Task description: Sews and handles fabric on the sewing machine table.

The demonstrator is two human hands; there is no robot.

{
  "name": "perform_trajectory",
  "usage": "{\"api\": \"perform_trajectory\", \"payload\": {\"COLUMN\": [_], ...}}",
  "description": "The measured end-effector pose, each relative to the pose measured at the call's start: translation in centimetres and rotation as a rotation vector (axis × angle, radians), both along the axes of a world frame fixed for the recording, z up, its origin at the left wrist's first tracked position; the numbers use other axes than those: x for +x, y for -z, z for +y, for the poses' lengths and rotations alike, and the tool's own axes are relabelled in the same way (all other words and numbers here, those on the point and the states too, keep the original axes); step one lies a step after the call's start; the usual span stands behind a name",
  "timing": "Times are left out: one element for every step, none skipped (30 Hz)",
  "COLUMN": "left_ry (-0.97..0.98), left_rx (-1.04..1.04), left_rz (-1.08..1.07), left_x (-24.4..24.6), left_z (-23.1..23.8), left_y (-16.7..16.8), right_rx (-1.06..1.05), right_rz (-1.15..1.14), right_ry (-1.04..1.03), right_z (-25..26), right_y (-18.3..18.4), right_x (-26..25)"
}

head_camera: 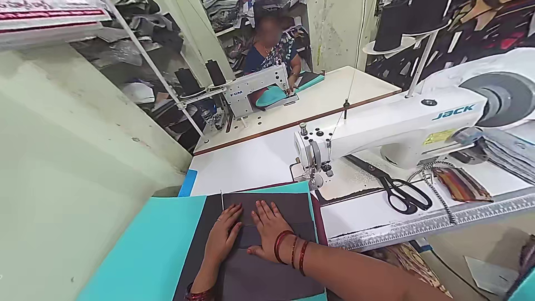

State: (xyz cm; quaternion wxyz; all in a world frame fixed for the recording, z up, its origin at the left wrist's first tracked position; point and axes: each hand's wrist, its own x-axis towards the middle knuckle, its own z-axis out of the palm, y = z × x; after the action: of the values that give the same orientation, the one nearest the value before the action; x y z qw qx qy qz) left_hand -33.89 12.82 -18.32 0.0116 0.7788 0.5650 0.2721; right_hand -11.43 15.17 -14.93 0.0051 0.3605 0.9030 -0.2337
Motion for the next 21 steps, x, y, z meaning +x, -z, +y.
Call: {"api": "perform_trajectory", "payload": {"left_ry": [-0.002, -0.005, -0.007, -0.009, -0.011, -0.012, -0.014, -0.016, -0.017, -0.017, -0.019, -0.02, -0.021, -0.02, -0.019, -0.018, -0.016, -0.014, -0.013, -0.013, -0.013], "left_rx": [-0.004, -0.005, -0.005, -0.006, -0.005, -0.001, -0.001, 0.0, -0.002, -0.004, -0.005, -0.008, -0.01, -0.01, -0.006, -0.003, -0.003, -0.001, -0.003, -0.004, -0.003], "left_rz": [-0.005, -0.007, -0.007, -0.006, -0.008, -0.011, -0.014, -0.016, -0.018, -0.018, -0.018, -0.021, -0.021, -0.019, -0.019, -0.019, -0.023, -0.027, -0.03, -0.029, -0.027], "left_x": [0.01, 0.01, 0.01, -0.01, -0.04, -0.08, -0.1, -0.08, -0.08, -0.09, -0.1, -0.1, -0.11, -0.11, -0.1, -0.07, -0.08, -0.1, -0.12, -0.14, -0.18], "left_z": [0.0, 0.03, 0.06, -0.04, -0.04, 0.05, 0.07, 0.05, 0.03, 0.01, 0.01, 0.03, 0.05, 0.04, 0.05, 0.09, 0.12, 0.11, 0.06, 0.01, -0.02], "left_y": [0.08, 0.1, 0.08, 0.08, 0.09, 0.11, 0.14, 0.14, 0.12, 0.12, 0.14, 0.15, 0.16, 0.17, 0.18, 0.19, 0.2, 0.21, 0.19, 0.15, 0.16], "right_rx": [0.002, 0.0, 0.0, -0.003, -0.006, -0.007, -0.008, -0.01, -0.011, -0.01, -0.013, -0.022, -0.028, -0.028, -0.026, -0.024, -0.024, -0.024, -0.025, -0.023, -0.022], "right_rz": [0.002, 0.005, 0.005, 0.006, 0.006, 0.003, 0.004, 0.006, 0.006, 0.007, 0.011, 0.012, 0.012, 0.009, 0.007, 0.006, 0.007, 0.005, 0.004, 0.003, 0.005], "right_ry": [0.0, 0.001, 0.001, 0.0, -0.001, 0.0, 0.0, 0.001, 0.001, 0.002, 0.005, 0.007, 0.007, 0.007, 0.007, 0.008, 0.009, 0.008, 0.007, 0.005, 0.005], "right_z": [-0.03, 0.01, 0.07, 0.03, 0.05, 0.11, 0.1, 0.08, 0.1, 0.07, 0.06, 0.07, 0.09, 0.08, 0.07, 0.08, 0.08, 0.08, 0.09, 0.08, 0.06], "right_y": [0.0, 0.01, 0.02, 0.05, 0.0, -0.07, -0.1, -0.09, -0.08, -0.05, 0.0, 0.01, 0.01, 0.01, 0.02, 0.0, -0.03, -0.06, -0.08, -0.08, -0.08], "right_x": [0.07, 0.11, 0.12, 0.11, 0.12, 0.11, 0.11, 0.13, 0.13, 0.13, 0.11, 0.07, 0.05, 0.03, 0.02, 0.04, 0.06, 0.06, 0.06, 0.05, 0.05]}}
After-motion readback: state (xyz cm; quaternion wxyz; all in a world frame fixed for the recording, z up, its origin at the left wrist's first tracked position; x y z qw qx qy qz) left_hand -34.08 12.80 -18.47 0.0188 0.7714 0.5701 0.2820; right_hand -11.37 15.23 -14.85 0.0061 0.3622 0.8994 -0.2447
